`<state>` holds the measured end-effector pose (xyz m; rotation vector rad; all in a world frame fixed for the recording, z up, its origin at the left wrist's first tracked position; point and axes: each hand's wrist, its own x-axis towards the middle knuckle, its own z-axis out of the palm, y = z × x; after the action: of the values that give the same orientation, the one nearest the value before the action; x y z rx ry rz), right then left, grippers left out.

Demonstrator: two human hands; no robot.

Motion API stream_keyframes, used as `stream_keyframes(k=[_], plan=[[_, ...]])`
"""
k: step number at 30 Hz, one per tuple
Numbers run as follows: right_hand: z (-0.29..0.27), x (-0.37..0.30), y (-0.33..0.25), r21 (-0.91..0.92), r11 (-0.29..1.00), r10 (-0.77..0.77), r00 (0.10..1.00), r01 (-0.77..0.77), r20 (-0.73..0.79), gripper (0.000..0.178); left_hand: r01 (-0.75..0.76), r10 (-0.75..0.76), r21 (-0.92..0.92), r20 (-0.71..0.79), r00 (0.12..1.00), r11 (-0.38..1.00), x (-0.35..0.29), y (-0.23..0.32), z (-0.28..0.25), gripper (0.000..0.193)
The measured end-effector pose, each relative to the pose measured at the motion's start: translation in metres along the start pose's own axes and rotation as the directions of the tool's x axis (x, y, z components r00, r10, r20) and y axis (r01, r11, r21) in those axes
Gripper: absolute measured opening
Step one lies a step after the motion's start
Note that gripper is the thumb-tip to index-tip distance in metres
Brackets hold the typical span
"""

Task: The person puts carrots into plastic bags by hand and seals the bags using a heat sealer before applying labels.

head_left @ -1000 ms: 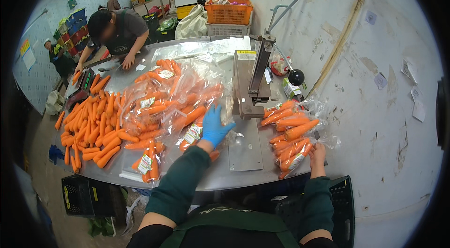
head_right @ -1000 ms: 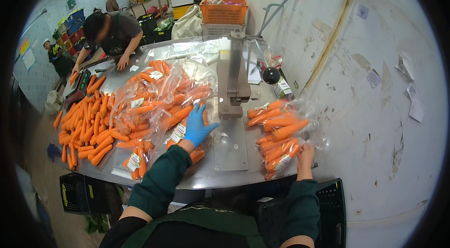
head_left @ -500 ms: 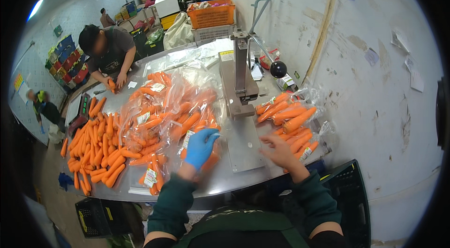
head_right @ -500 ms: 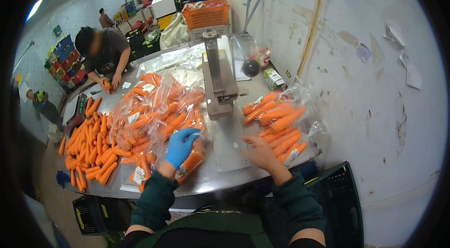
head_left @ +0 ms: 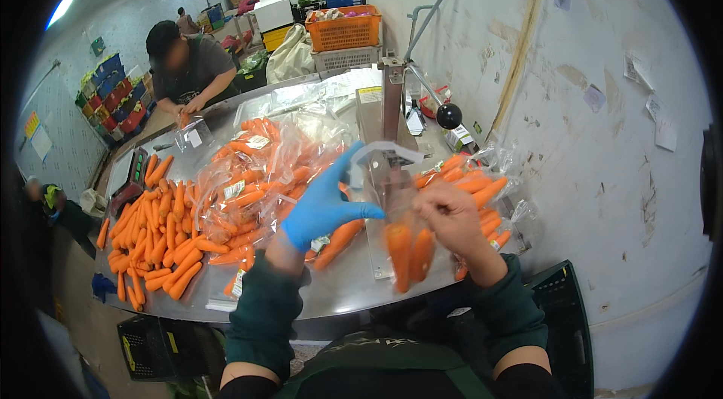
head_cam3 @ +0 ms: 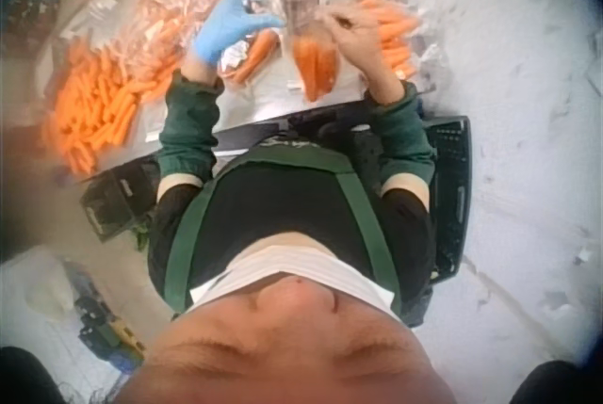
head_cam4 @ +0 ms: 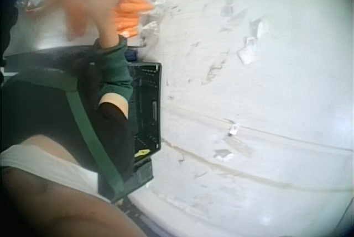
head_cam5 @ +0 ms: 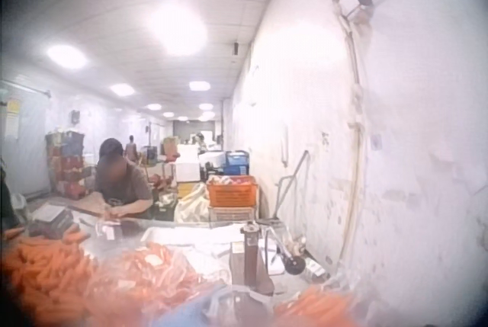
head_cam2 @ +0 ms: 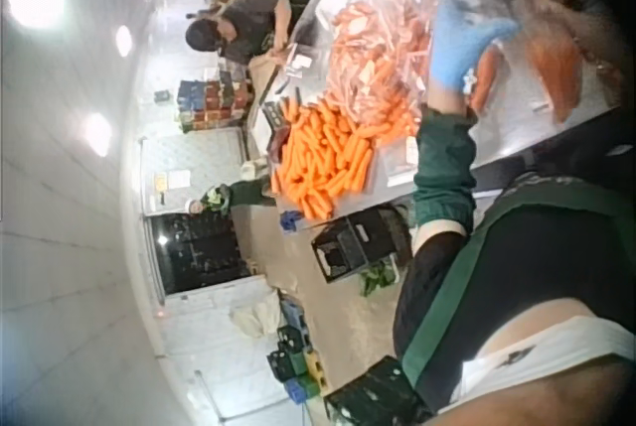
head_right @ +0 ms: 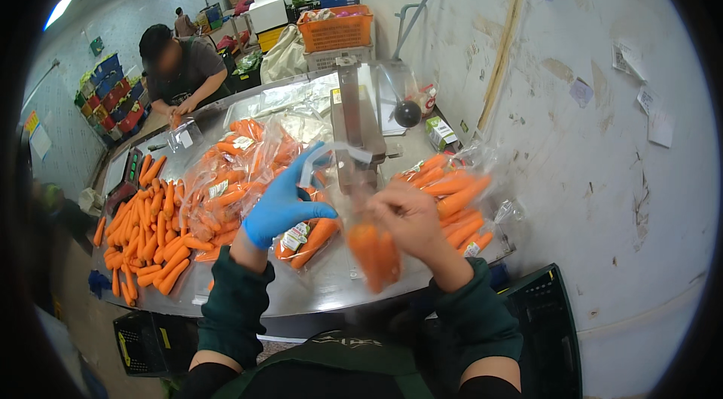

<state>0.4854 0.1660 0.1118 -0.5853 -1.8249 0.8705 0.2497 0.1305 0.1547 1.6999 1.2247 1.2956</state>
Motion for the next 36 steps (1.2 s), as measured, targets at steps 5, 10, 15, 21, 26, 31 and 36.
stream_keyframes(k=[5,10,15,21,26,31,36], plan=[[-0.039,0.026,-0.001,-0.214,0.977,-0.014,1.0,0.013,-0.005,0.004,0.258,-0.124,-0.293,0.406,0.905,0.921,0.045,-0.02,0.032,0.065],[-0.036,0.05,0.033,-0.205,0.968,0.132,0.988,-0.147,-0.083,0.015,0.129,-0.075,-0.394,0.15,0.986,0.91,0.074,-0.023,0.08,0.046],[-0.054,0.074,0.021,0.349,0.871,0.396,0.915,-0.345,-0.082,0.029,0.132,-0.311,-0.573,-0.226,0.923,0.809,0.066,-0.08,0.041,0.025],[-0.026,0.088,-0.006,0.277,0.932,0.232,0.972,-0.234,0.039,0.026,-0.07,-0.347,-0.762,-0.373,0.86,0.644,0.035,-0.115,0.047,0.021],[-0.022,-0.119,0.059,-0.466,0.884,0.185,0.949,-0.046,0.256,0.003,0.062,-0.334,-0.707,-0.253,0.908,0.705,0.044,-0.083,0.048,0.019],[-0.028,-0.045,0.023,-0.201,0.977,0.08,0.996,-0.072,0.03,0.011,-0.001,-0.112,-0.336,-0.316,0.942,0.942,0.06,-0.059,0.045,0.012],[-0.031,0.007,0.101,-0.31,0.95,0.003,0.994,-0.037,-0.109,0.019,-0.214,0.217,0.069,-0.033,0.976,0.974,0.057,-0.015,0.123,0.017]])
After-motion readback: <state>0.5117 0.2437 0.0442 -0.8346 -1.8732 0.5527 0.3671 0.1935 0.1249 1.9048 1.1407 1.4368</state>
